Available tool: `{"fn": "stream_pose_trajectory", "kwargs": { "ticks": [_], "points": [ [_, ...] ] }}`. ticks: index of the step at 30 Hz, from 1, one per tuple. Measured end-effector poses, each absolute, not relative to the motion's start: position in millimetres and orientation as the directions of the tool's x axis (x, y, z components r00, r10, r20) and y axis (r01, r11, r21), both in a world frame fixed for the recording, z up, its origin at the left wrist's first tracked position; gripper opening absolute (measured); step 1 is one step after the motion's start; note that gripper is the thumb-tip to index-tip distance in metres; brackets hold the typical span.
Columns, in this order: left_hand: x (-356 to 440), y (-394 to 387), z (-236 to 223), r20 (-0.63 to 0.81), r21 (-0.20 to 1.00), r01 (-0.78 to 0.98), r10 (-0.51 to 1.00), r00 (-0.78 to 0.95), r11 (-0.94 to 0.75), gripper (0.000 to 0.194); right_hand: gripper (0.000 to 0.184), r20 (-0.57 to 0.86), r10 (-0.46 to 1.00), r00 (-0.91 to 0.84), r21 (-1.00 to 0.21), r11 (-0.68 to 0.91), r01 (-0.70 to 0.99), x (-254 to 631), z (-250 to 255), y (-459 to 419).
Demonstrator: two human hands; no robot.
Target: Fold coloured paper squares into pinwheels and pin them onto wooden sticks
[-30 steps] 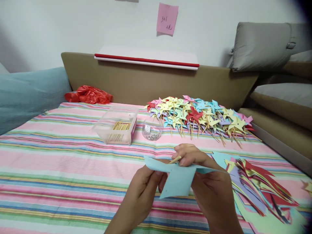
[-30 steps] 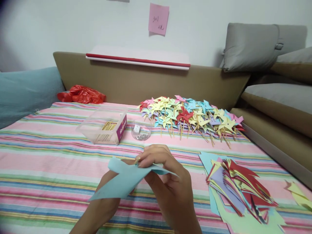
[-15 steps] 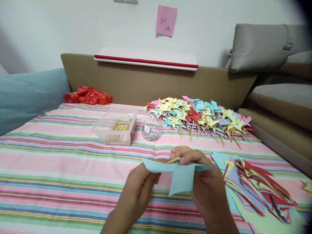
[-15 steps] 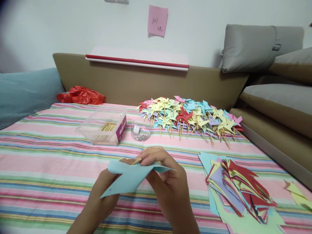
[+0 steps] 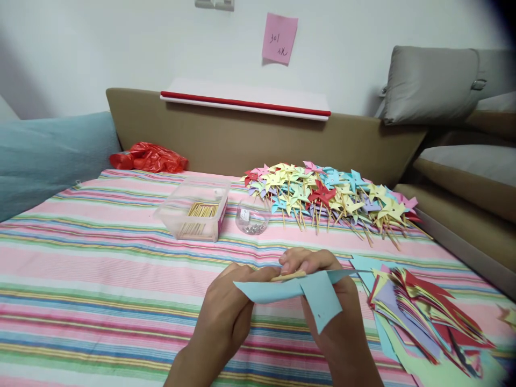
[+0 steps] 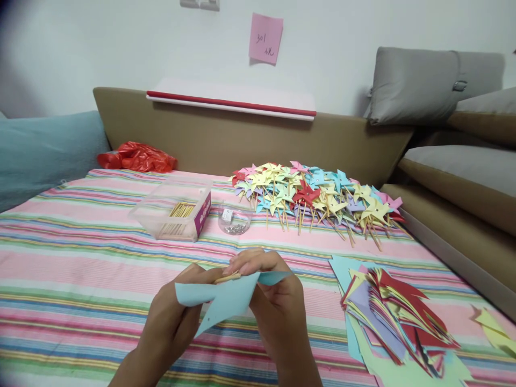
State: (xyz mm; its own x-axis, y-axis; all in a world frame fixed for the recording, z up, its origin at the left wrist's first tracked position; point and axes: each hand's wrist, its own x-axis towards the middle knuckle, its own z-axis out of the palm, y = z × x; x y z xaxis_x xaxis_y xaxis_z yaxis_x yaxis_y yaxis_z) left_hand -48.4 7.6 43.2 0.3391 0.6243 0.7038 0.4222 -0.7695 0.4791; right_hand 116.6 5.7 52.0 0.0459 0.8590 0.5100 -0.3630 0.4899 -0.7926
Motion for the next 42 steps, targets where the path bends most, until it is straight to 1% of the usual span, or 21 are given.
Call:
{"fn": "stream_pose_trajectory", "kwargs": {
  "ticks": [3, 5, 6, 7, 9, 10, 11, 12, 14, 16, 17, 19, 21, 25, 28, 30, 34, 37, 39, 40, 42],
  "points": [
    [-48, 7, 42, 0.715, 0.472, 0.414, 0.612, 0.337, -0.779, 0.039, 0.005, 0.552, 0.834, -0.008, -0.782, 0.514, -0.354, 119, 47, 10],
    [-45, 7, 39, 0.695, 0.529, 0.383, 0.645, 0.317, -0.757, 0.035, 0.006, 0.550, 0.835, -0.012, -0.785, 0.513, -0.347, 120, 44, 13],
    [-43, 6, 38, 0.668, 0.590, 0.366, 0.690, 0.278, -0.719, 0.030, 0.008, 0.530, 0.848, 0.005, -0.794, 0.498, -0.348, 120, 43, 14],
    [-40, 6, 37, 0.626, 0.669, 0.341, 0.748, 0.221, -0.660, 0.025, 0.015, 0.499, 0.866, 0.036, -0.805, 0.478, -0.352, 120, 42, 16],
    [-34, 6, 35, 0.500, 0.829, 0.256, 0.864, 0.063, -0.498, 0.027, 0.037, 0.413, 0.905, 0.105, -0.838, 0.422, -0.345, 120, 40, 19],
    [-31, 7, 35, 0.425, 0.890, 0.188, 0.905, -0.016, -0.414, 0.029, 0.045, 0.361, 0.922, 0.137, -0.868, 0.386, -0.312, 120, 39, 20],
    [-29, 9, 35, 0.349, 0.935, 0.105, 0.933, -0.086, -0.340, 0.031, 0.047, 0.309, 0.939, 0.151, -0.906, 0.339, -0.254, 120, 38, 21],
    [-28, 11, 34, 0.274, 0.961, 0.011, 0.951, -0.140, -0.276, 0.031, 0.045, 0.258, 0.956, 0.137, -0.944, 0.280, -0.175, 120, 36, 21],
    [-29, 17, 32, 0.131, 0.971, -0.170, 0.971, -0.202, -0.166, 0.032, 0.040, 0.152, 0.988, -0.001, -0.988, 0.152, -0.005, 117, 34, 19],
    [-31, 21, 29, 0.018, 0.953, -0.291, 0.979, -0.205, -0.079, 0.032, 0.040, 0.065, 0.976, -0.206, -0.990, 0.089, 0.111, 110, 32, 15],
    [-32, 22, 28, -0.022, 0.943, -0.329, 0.981, -0.193, -0.044, 0.033, 0.038, 0.043, 0.955, -0.294, -0.988, 0.085, 0.133, 106, 32, 13],
    [-33, 21, 27, -0.074, 0.928, -0.374, 0.984, -0.160, 0.009, 0.033, 0.031, 0.039, 0.926, -0.376, -0.984, 0.100, 0.144, 95, 32, 9],
    [-33, 19, 28, -0.099, 0.921, -0.387, 0.985, -0.139, 0.038, 0.035, 0.026, 0.055, 0.925, -0.376, -0.982, 0.119, 0.149, 87, 32, 6],
    [-33, 17, 29, -0.099, 0.930, -0.364, 0.987, -0.130, 0.045, 0.035, 0.027, 0.083, 0.942, -0.324, -0.979, 0.138, 0.151, 80, 31, 7],
    [-33, 17, 29, -0.116, 0.932, -0.354, 0.989, -0.093, 0.076, 0.040, 0.028, 0.097, 0.952, -0.290, -0.985, 0.134, 0.110, 82, 27, 10],
    [-32, 17, 31, -0.119, 0.936, -0.341, 0.991, -0.062, 0.091, 0.043, 0.030, 0.106, 0.962, -0.250, -0.990, 0.126, 0.066, 86, 25, 12],
    [-31, 17, 37, -0.092, 0.951, -0.294, 0.995, 0.041, 0.100, 0.040, 0.034, 0.099, 0.989, -0.112, -0.995, 0.100, 0.010, 109, 25, 20],
    [-30, 17, 40, -0.092, 0.959, -0.264, 0.993, 0.072, 0.108, 0.040, 0.039, 0.105, 0.994, 0.015, -0.993, 0.104, 0.052, 141, 36, 34],
    [-30, 17, 40, -0.088, 0.955, -0.278, 0.994, 0.064, 0.103, 0.039, 0.040, 0.126, 0.991, 0.046, -0.988, 0.121, 0.094, 166, 47, 51],
    [-31, 17, 40, -0.081, 0.952, -0.292, 0.995, 0.064, 0.097, 0.038, 0.041, 0.125, 0.988, 0.091, -0.988, 0.115, 0.102, 177, 54, 62],
    [-32, 18, 40, -0.064, 0.946, -0.312, 0.994, 0.085, 0.088, 0.036, 0.040, 0.104, 0.988, 0.117, -0.990, 0.091, 0.112, 197, 69, 90]
  ]
}}
